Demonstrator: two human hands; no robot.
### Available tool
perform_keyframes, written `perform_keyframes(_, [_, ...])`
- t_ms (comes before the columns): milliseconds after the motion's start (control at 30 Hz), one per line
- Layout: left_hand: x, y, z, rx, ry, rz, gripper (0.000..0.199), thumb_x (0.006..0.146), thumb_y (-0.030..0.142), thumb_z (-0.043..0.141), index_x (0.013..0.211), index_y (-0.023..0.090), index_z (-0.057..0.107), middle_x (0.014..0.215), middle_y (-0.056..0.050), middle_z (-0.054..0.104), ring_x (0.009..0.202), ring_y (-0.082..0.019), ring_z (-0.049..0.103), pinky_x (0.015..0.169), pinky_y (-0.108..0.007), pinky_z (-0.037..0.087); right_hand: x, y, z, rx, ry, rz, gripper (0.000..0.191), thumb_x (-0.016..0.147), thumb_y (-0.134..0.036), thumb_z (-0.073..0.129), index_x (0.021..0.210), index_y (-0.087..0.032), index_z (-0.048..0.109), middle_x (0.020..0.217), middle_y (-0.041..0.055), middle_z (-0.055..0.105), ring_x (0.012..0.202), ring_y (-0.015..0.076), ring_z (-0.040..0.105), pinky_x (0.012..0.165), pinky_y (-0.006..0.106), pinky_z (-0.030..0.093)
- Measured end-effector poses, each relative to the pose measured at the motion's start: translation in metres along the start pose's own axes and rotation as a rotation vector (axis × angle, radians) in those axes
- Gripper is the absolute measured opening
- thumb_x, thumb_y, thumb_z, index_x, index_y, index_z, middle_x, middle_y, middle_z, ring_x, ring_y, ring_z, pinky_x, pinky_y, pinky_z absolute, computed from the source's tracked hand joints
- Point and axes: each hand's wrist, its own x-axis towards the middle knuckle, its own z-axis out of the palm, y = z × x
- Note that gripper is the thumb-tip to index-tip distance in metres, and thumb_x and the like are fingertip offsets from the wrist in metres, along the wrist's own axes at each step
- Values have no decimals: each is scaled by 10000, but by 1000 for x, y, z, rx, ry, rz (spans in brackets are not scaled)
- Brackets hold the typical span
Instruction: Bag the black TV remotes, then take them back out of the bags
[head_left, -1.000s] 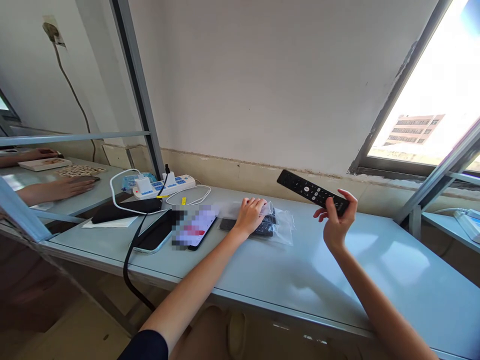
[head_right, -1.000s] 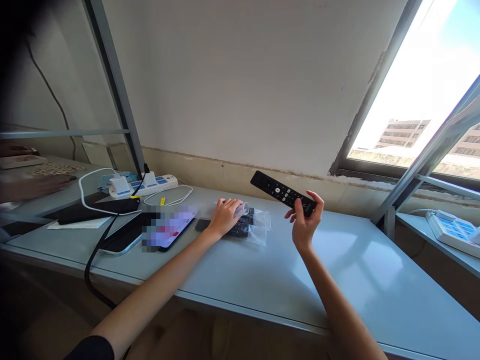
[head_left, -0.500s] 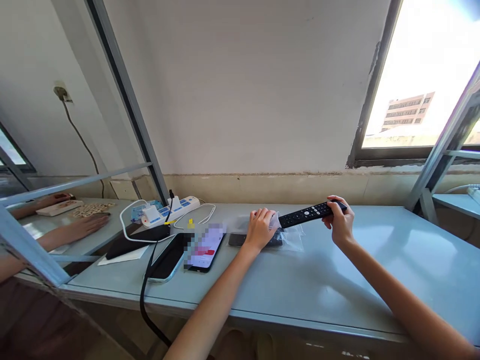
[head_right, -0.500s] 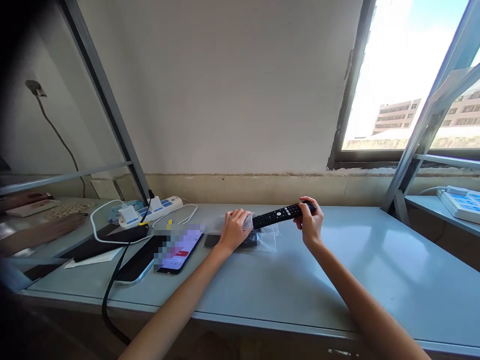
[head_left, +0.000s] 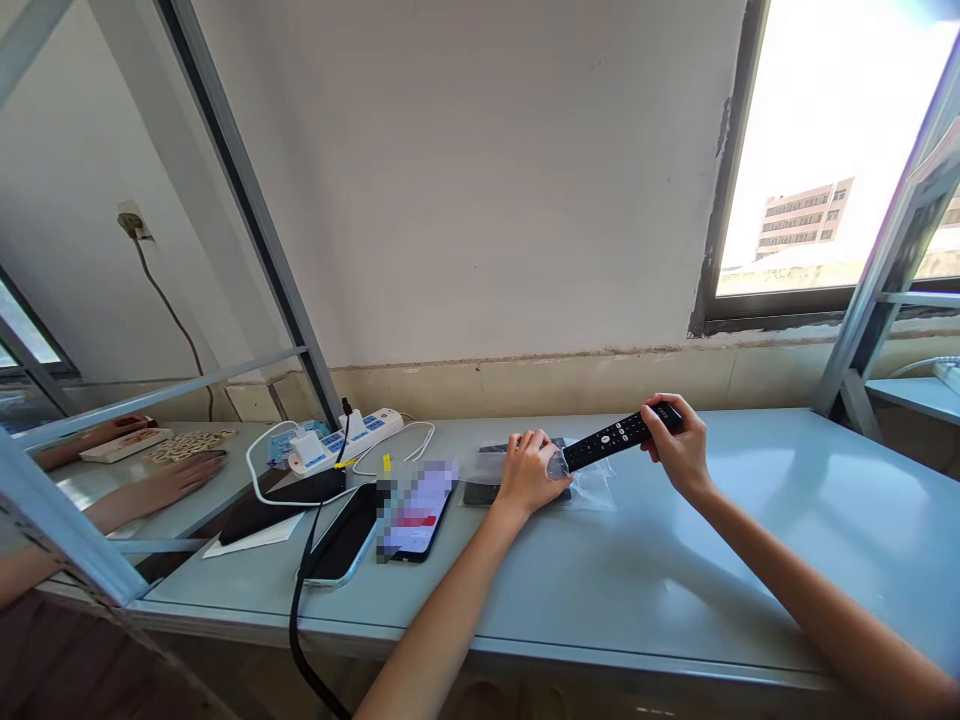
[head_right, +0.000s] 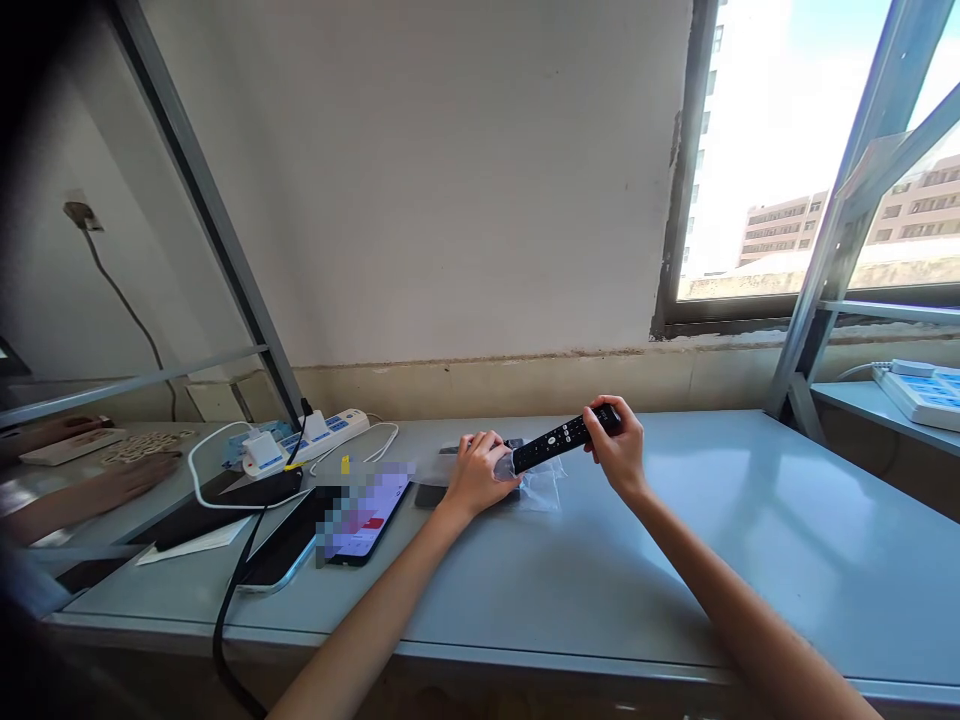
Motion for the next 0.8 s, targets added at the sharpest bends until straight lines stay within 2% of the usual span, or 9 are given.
perform_keyframes(233, [0, 4, -5, -15, -6, -20, 244, 670, 332, 760, 847, 201, 654, 944, -43, 613, 901, -219, 564, 855, -372, 386, -3, 5, -2, 5, -154, -22, 388, 662, -556, 606, 691, -201, 453, 449, -70, 406, 295, 106, 437, 244, 176, 280])
perform_keyframes(367, [1, 6, -8, 2, -8, -15, 227, 690, 327, 737, 844, 188, 646, 956, -54, 613, 904, -220, 569, 857, -368, 394, -9, 8, 1, -6, -356, -5, 376, 713, -558, 561, 703, -190, 484, 445, -37, 465, 293, 104, 425, 265, 193, 325])
perform_keyframes(467, [1, 7, -9, 17, 22, -5, 198, 720, 317, 701, 853, 183, 640, 976, -63, 609, 906, -221, 572, 850, -365, 400, -16, 9, 5, -58, -525, 37, 379, 710, -527, 592, 794, -158, 573, 484, -19, 512, 322, 109, 462, 313, 212, 402])
perform_keyframes(533, [1, 8, -10, 26, 53, 1, 198, 731, 307, 687, 875, 181, 635, 1001, -70, 602, 914, -223, 575, 850, -365, 403, -20, 10, 8, -74, -603, 82, 435, 702, -521, 608, 907, -137, 615, 566, 3, 562, 377, 126, 522, 346, 229, 450])
perform_keyframes(633, [1, 8, -8, 37, 82, 25, 230, 731, 294, 687, 921, 181, 622, 1052, -81, 589, 936, -230, 577, 858, -367, 405, -25, 12, 12, -56, -684, 165, 521, 686, -522, 619, 1032, -132, 615, 839, 79, 644, 483, 151, 598, 376, 253, 497])
perform_keyframes(733, [1, 9, -6, 49, 86, 64, 277, 729, 282, 698, 970, 189, 599, 1097, -84, 577, 966, -235, 575, 859, -365, 407, -26, 12, 13, -20, -759, 269, 580, 681, -482, 620, 1159, -158, 567, 1112, 126, 604, 559, 160, 634, 418, 273, 534])
perform_keyframes(800, [1, 8, -4, 67, 83, 81, 299, 727, 244, 701, 997, 196, 581, 1115, -80, 576, 982, -230, 574, 855, -356, 409, -27, 11, 13, 1, -805, 355, 662, 690, -447, 609, 1288, -189, 488, 1136, 118, 593, 594, 169, 648, 447, 282, 550])
